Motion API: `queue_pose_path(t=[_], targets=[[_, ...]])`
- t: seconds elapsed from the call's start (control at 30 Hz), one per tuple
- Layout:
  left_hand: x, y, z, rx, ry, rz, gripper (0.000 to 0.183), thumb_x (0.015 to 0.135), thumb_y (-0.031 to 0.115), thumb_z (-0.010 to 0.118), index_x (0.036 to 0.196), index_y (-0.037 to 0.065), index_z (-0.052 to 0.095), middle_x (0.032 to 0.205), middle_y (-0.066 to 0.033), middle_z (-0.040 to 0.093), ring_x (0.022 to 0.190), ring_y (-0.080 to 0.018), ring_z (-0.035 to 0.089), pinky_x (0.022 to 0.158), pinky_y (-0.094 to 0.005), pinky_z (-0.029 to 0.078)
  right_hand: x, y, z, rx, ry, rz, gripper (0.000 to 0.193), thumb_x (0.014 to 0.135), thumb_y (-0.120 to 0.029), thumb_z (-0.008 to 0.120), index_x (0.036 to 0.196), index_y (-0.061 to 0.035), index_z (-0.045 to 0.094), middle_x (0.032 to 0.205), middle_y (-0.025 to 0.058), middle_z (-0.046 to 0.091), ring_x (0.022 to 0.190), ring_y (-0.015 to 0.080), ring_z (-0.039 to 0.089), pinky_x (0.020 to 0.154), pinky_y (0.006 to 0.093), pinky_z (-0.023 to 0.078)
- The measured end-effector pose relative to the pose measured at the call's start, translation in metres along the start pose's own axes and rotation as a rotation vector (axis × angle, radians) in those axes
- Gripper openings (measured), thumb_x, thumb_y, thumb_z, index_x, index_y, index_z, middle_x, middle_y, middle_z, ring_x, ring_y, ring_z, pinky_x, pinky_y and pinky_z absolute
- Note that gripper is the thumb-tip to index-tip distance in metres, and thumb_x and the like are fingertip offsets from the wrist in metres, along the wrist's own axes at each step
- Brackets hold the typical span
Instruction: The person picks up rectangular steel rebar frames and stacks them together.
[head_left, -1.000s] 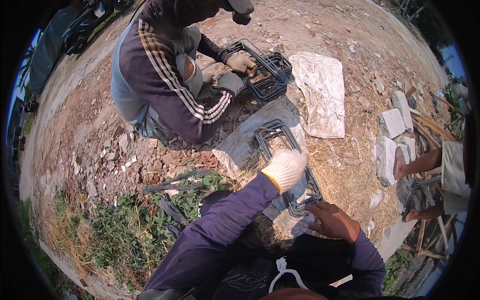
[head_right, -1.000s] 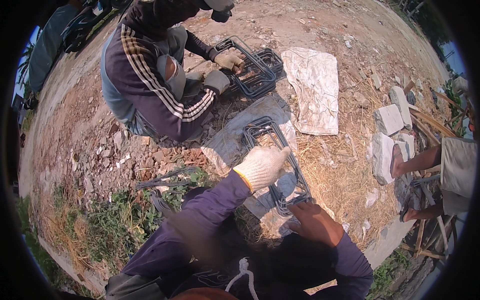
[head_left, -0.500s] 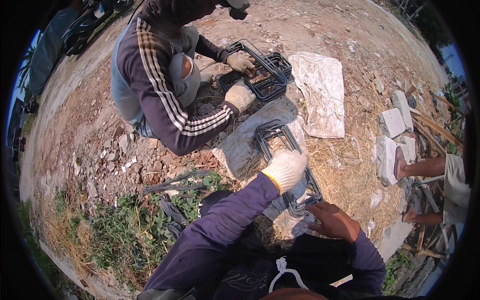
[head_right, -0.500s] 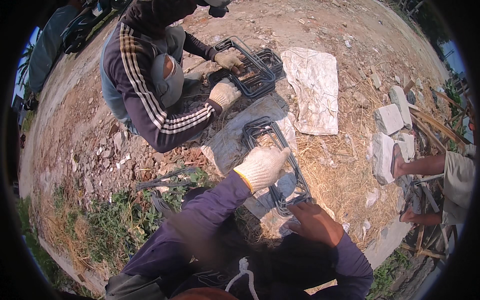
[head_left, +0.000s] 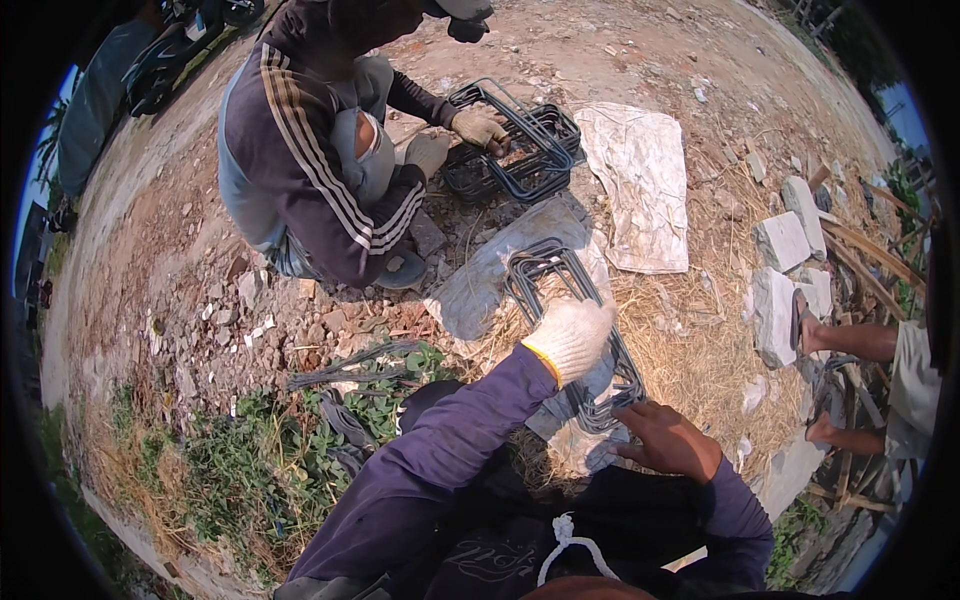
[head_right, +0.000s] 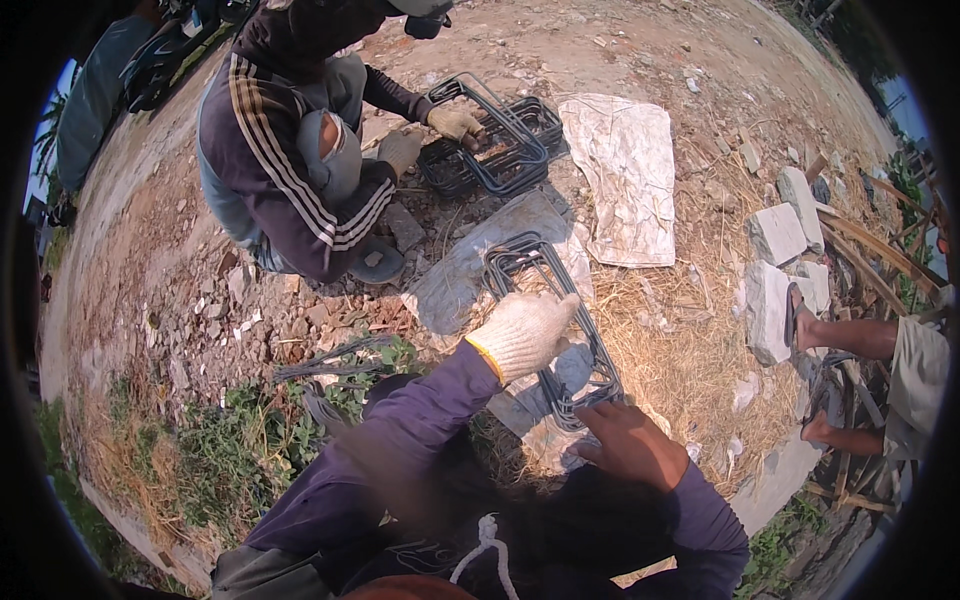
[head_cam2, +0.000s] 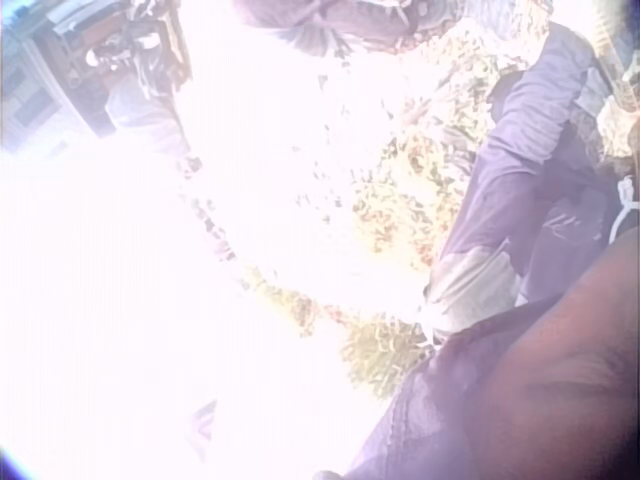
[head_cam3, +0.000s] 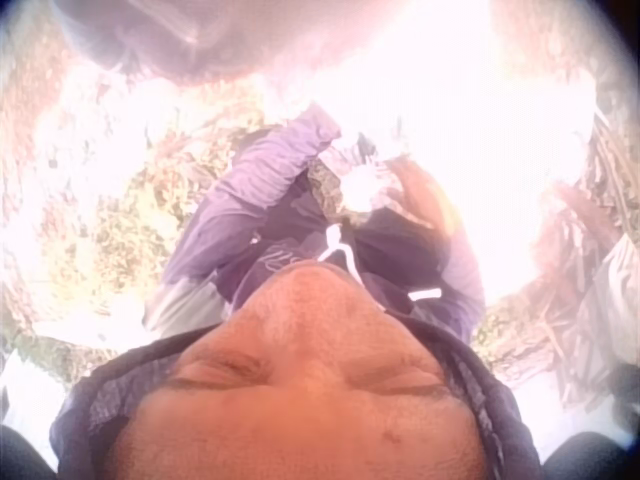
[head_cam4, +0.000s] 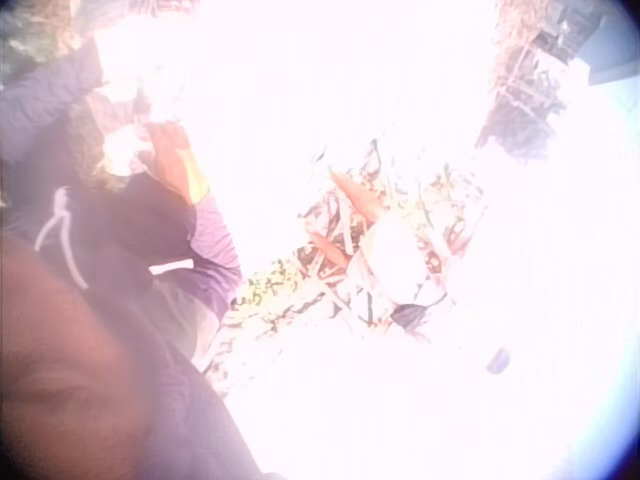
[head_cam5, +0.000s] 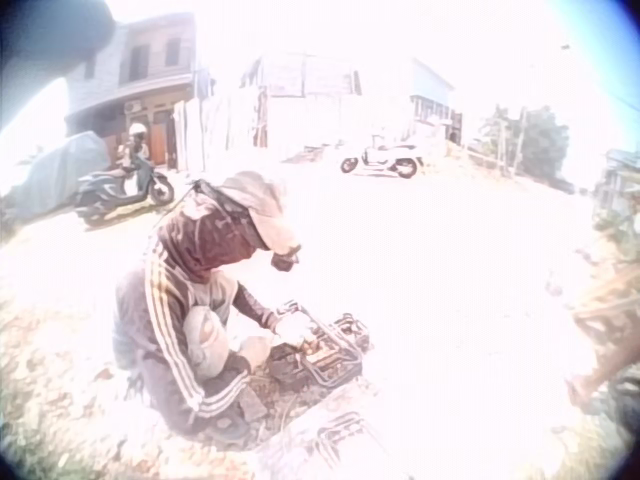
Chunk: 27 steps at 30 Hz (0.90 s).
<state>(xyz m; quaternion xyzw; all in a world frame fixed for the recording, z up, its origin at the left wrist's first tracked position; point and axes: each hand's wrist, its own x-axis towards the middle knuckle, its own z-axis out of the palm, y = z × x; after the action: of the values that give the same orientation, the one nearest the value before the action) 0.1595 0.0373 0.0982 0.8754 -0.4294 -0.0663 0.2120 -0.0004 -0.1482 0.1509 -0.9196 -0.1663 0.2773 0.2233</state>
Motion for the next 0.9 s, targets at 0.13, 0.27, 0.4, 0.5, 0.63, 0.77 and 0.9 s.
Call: queue_pose_path(t=[0.13, 0.27, 0.4, 0.5, 0.63, 0.77, 0.9], targets=[[-0.0006, -0.0009, 0.0036, 0.011, 0.013, 0.001, 0.048, 0.082, 0.022, 0.07, 0.12, -0.004, 0.057, 0.082, -0.0149, 0.069, 0.076, -0.0311, 0.071, 0.066, -0.0444, 0.054, 0.0, 0.0001, -0.0003, 0.001, -0.002, -0.003, 0.051, 0.091, -0.033, 0.069, 0.129, -0.0008, 0.058, 0.115, 0.0229, 0.064, 0.107, 0.0413, 0.061, 0.095, 0.0474, 0.048], [-0.0017, -0.0015, 0.0046, 0.019, 0.025, 0.006, 0.052, 0.082, 0.024, 0.07, 0.123, -0.004, 0.056, 0.081, -0.0137, 0.069, 0.075, -0.0303, 0.07, 0.066, -0.0445, 0.054, 0.0007, -0.0012, -0.0004, -0.005, -0.006, 0.01, 0.05, 0.091, -0.033, 0.069, 0.129, -0.0012, 0.058, 0.114, 0.0229, 0.064, 0.106, 0.0414, 0.062, 0.093, 0.0473, 0.049], [-0.0007, 0.0, 0.003, 0.033, 0.019, 0.007, 0.051, 0.082, 0.022, 0.069, 0.123, -0.005, 0.056, 0.082, -0.0134, 0.069, 0.076, -0.0298, 0.071, 0.066, -0.0442, 0.054, 0.0001, -0.0005, -0.0009, -0.006, 0.003, 0.006, 0.051, 0.091, -0.033, 0.069, 0.129, -0.0012, 0.058, 0.113, 0.023, 0.065, 0.106, 0.0416, 0.062, 0.093, 0.0471, 0.05], [0.0, -0.0014, 0.0036, 0.038, 0.005, 0.005, 0.05, 0.083, 0.021, 0.068, 0.124, -0.005, 0.056, 0.082, -0.0137, 0.069, 0.076, -0.0299, 0.071, 0.066, -0.0438, 0.054, 0.0017, 0.0, -0.0009, -0.002, 0.0, 0.003, 0.051, 0.091, -0.033, 0.069, 0.129, -0.0012, 0.058, 0.114, 0.023, 0.065, 0.106, 0.0416, 0.062, 0.093, 0.047, 0.05], [-0.0004, -0.0014, 0.0026, 0.025, 0.006, 0.004, 0.048, 0.083, 0.02, 0.068, 0.123, -0.004, 0.056, 0.083, -0.0143, 0.07, 0.077, -0.0302, 0.071, 0.067, -0.0435, 0.054, 0.0012, -0.0007, -0.0019, -0.001, 0.003, 0.008, 0.052, 0.091, -0.034, 0.069, 0.13, -0.0011, 0.058, 0.114, 0.0228, 0.065, 0.107, 0.0416, 0.062, 0.093, 0.0469, 0.05], [-0.0009, -0.0011, 0.0015, 0.021, 0.001, -0.001, 0.045, 0.082, 0.019, 0.068, 0.12, -0.003, 0.058, 0.083, -0.0143, 0.07, 0.078, -0.0305, 0.071, 0.068, -0.044, 0.054, 0.0016, -0.0022, -0.0016, 0.004, 0.0, 0.012, 0.052, 0.091, -0.034, 0.069, 0.13, -0.001, 0.058, 0.114, 0.0227, 0.065, 0.107, 0.0416, 0.062, 0.093, 0.0469, 0.05], [0.0006, -0.0009, 0.0033, -0.007, -0.014, -0.016, 0.042, 0.081, 0.02, 0.07, 0.114, 0.0, 0.056, 0.084, -0.0169, 0.068, 0.08, -0.0339, 0.07, 0.069, -0.0463, 0.055, 0.0011, -0.0023, -0.0014, 0.009, 0.007, 0.009, 0.052, 0.091, -0.034, 0.069, 0.13, -0.0008, 0.059, 0.114, 0.0227, 0.065, 0.107, 0.0413, 0.062, 0.094, 0.0467, 0.05]])
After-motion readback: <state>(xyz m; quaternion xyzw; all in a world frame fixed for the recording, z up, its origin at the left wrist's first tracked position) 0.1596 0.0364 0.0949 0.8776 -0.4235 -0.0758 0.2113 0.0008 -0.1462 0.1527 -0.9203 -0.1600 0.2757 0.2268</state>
